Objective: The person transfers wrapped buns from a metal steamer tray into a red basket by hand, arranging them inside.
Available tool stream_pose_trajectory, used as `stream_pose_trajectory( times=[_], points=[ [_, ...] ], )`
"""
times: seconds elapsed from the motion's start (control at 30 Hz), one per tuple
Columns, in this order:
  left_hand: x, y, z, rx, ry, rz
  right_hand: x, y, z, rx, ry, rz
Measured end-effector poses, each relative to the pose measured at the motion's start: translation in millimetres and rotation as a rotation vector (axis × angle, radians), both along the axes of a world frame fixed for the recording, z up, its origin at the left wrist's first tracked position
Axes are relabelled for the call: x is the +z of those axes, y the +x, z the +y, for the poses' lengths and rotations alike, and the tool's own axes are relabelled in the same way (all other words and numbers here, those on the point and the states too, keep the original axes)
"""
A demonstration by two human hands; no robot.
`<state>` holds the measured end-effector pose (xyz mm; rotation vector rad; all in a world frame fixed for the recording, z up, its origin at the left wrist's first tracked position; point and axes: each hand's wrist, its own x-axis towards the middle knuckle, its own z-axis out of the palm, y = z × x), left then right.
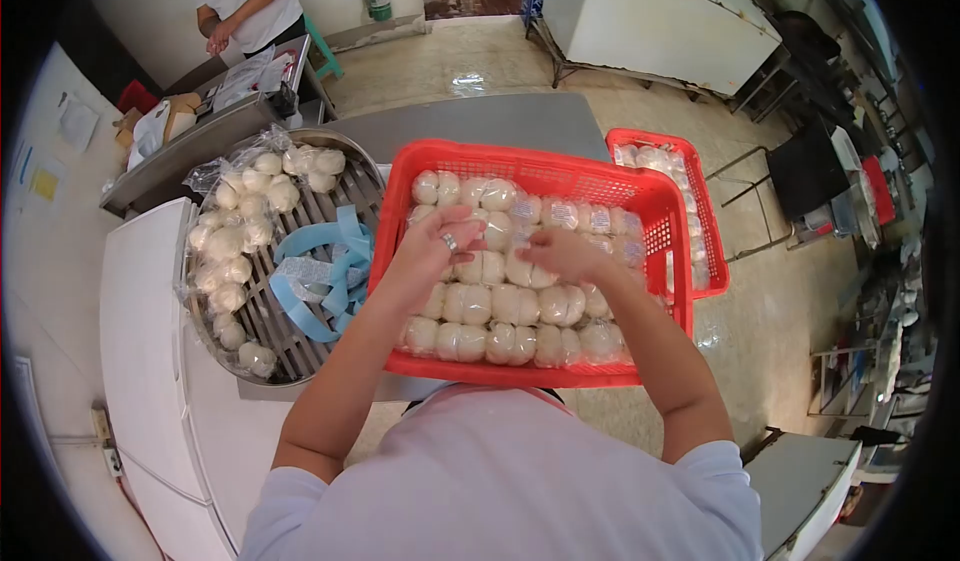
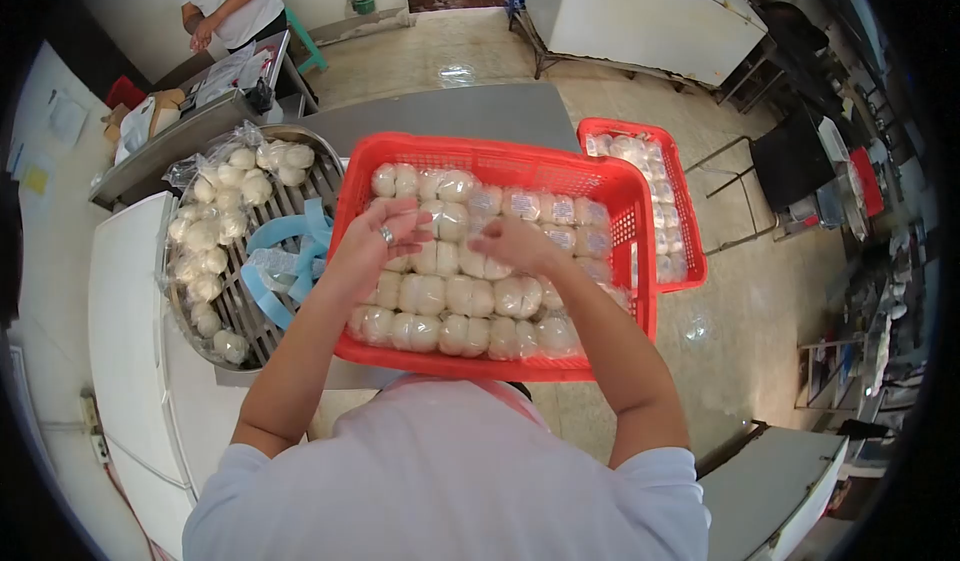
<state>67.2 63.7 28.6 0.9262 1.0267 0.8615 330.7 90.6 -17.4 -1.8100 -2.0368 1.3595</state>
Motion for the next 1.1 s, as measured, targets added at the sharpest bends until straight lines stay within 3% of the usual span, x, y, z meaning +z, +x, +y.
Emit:
stream_pose_trajectory(
  times=[0.07,0.2,0.3,0.4,0.5,0.6,0.63,0.7,0.77,0.87,0.93,1.03,1.1],
  points=[
    [-5,-15,-8,0.043,-0.021,-0.026,-39,-6,-1,-0.044,0.034,0.004],
    [-22,-49,-14,0.13,-0.027,-0.082,-24,-38,-2,-0.063,-0.015,-0.11],
    [-30,-68,-11,0.156,0.026,-0.083,-62,-43,-3,-0.111,0.176,-0.11],
    [-25,-92,-2,0.184,0.036,-0.116,-65,-43,-2,0.017,0.331,-0.296],
    [-45,-127,26,0.267,0.21,0.047,-44,-61,-7,-0.091,0.108,-0.265],
    [-59,-168,67,0.465,0.374,0.502,-44,-65,-4,-0.067,0.071,-0.304],
    [-68,-179,83,0.535,0.435,0.686,-48,-70,-8,-0.08,0.179,-0.358],
    [-112,-204,127,0.813,0.692,1.148,-59,-74,-19,-0.114,0.396,-0.471],
    [-155,-223,166,0.908,0.754,1.339,-58,-80,-25,-0.167,0.381,-0.487],
    [-180,-243,196,0.764,0.576,1.152,-66,-79,-39,-0.218,0.483,-0.433],
    [-170,-248,199,0.655,0.476,0.935,-72,-74,-47,-0.243,0.599,-0.391],
    [-134,-238,180,0.673,0.67,0.803,-69,-73,-57,-0.275,0.75,-0.331],
    [-104,-227,163,0.65,0.78,0.613,-28,-85,-56,-0.276,0.81,-0.258]
  ],
)
